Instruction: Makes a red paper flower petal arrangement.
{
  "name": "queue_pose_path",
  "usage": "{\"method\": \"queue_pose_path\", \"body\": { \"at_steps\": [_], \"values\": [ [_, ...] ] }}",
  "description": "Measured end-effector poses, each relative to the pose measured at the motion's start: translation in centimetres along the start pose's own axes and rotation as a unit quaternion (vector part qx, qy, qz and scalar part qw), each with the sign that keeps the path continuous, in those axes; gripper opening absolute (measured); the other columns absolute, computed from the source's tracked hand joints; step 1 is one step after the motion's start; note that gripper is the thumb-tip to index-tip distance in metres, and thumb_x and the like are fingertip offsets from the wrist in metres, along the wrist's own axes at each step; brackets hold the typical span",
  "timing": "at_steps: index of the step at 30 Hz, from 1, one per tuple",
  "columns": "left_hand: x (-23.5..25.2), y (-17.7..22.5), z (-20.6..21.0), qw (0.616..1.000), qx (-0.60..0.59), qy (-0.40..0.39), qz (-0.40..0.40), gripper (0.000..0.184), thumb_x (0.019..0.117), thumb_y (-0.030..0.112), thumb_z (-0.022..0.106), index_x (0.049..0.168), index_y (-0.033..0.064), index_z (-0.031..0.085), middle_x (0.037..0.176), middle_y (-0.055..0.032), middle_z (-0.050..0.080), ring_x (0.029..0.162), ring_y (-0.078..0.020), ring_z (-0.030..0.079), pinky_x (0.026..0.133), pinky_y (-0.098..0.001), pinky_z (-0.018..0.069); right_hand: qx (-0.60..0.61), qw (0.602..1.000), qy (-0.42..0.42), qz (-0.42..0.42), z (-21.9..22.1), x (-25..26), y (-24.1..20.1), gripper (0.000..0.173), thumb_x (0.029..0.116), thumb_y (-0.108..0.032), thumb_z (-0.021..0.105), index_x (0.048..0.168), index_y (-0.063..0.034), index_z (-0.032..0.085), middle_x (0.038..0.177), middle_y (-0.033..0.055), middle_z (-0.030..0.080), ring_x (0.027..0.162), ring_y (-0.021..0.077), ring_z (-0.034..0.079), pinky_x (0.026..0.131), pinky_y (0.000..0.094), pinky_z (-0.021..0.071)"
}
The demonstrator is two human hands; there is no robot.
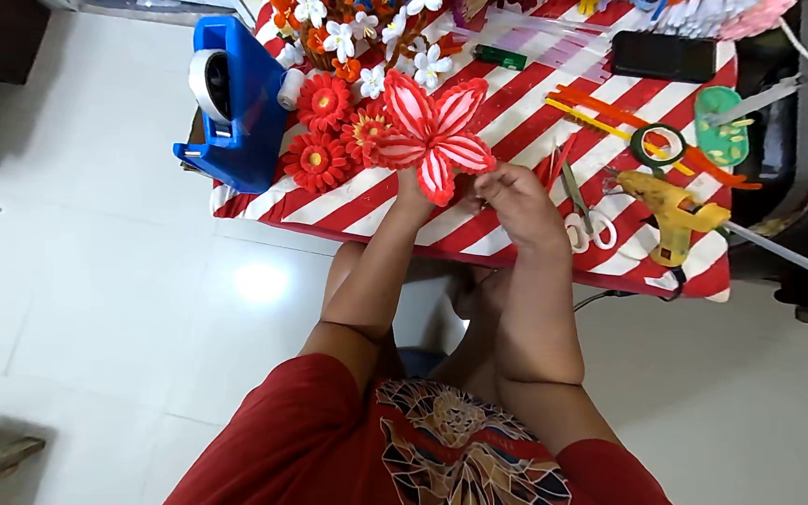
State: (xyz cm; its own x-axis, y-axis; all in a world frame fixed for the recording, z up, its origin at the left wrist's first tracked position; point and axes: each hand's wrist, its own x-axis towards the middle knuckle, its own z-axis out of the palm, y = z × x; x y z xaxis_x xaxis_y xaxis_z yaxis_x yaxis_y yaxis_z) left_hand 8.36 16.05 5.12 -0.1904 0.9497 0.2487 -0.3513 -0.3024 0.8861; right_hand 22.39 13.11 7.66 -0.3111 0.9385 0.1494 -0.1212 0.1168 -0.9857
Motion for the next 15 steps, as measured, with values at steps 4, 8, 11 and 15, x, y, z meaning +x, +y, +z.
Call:
{"method": "queue_pose_path", "body": {
  "at_steps": [4, 8, 11, 15],
  "values": [
    [-0.7, 0.7, -0.9, 0.992, 0.102, -0.071, -0.025, 0.015, 0.0941, -0.007, 0.054, 0.108, -0.0081, 0.060, 0.094, -0.0014, 0.063, 0.091, 0.0048, 0.057, 0.084, -0.0126, 0.0475, 0.010, 0.998, 0.055, -0.008, -0.6, -0.1, -0.4, 0.025, 0.1066, -0.019, 0.046, 0.088, -0.0226, 0.062, 0.076, -0.0171, 0.063, 0.068, -0.0056, 0.060, 0.065, 0.0149, 0.0531],
    [-0.7, 1.3, -0.4, 0.989, 0.002, -0.054, -0.138, 0.017, 0.0995, -0.009, 0.045, 0.107, -0.0006, 0.058, 0.090, 0.0026, 0.061, 0.086, 0.0041, 0.057, 0.081, -0.0141, 0.0495, 0.019, 0.997, 0.062, -0.036, -0.1, -0.2, -0.7, 0.025, 0.1057, -0.012, 0.048, 0.087, -0.0184, 0.063, 0.076, -0.0148, 0.064, 0.066, -0.0053, 0.060, 0.063, 0.0140, 0.0524],
    [-0.6, 0.8, 0.1, 0.988, -0.055, -0.022, -0.145, 0.021, 0.0985, -0.010, 0.044, 0.104, 0.0041, 0.057, 0.086, 0.0055, 0.061, 0.083, 0.0047, 0.058, 0.079, -0.0146, 0.0503, 0.047, 0.993, 0.088, -0.068, 0.8, -0.1, -0.8, 0.025, 0.1049, -0.011, 0.050, 0.085, -0.0184, 0.063, 0.074, -0.0139, 0.064, 0.065, -0.0046, 0.059, 0.062, 0.0143, 0.0520],
    [-1.1, -0.5, 0.2, 0.995, 0.066, -0.048, -0.052, 0.016, 0.0949, -0.010, 0.053, 0.108, -0.0084, 0.061, 0.093, -0.0035, 0.063, 0.090, 0.0018, 0.058, 0.085, -0.0145, 0.0483, 0.067, 0.988, 0.101, -0.094, 1.5, 0.0, -0.6, 0.024, 0.1057, -0.012, 0.050, 0.089, -0.0186, 0.065, 0.076, -0.0140, 0.064, 0.066, -0.0045, 0.060, 0.063, 0.0151, 0.0525]
  ]
}}
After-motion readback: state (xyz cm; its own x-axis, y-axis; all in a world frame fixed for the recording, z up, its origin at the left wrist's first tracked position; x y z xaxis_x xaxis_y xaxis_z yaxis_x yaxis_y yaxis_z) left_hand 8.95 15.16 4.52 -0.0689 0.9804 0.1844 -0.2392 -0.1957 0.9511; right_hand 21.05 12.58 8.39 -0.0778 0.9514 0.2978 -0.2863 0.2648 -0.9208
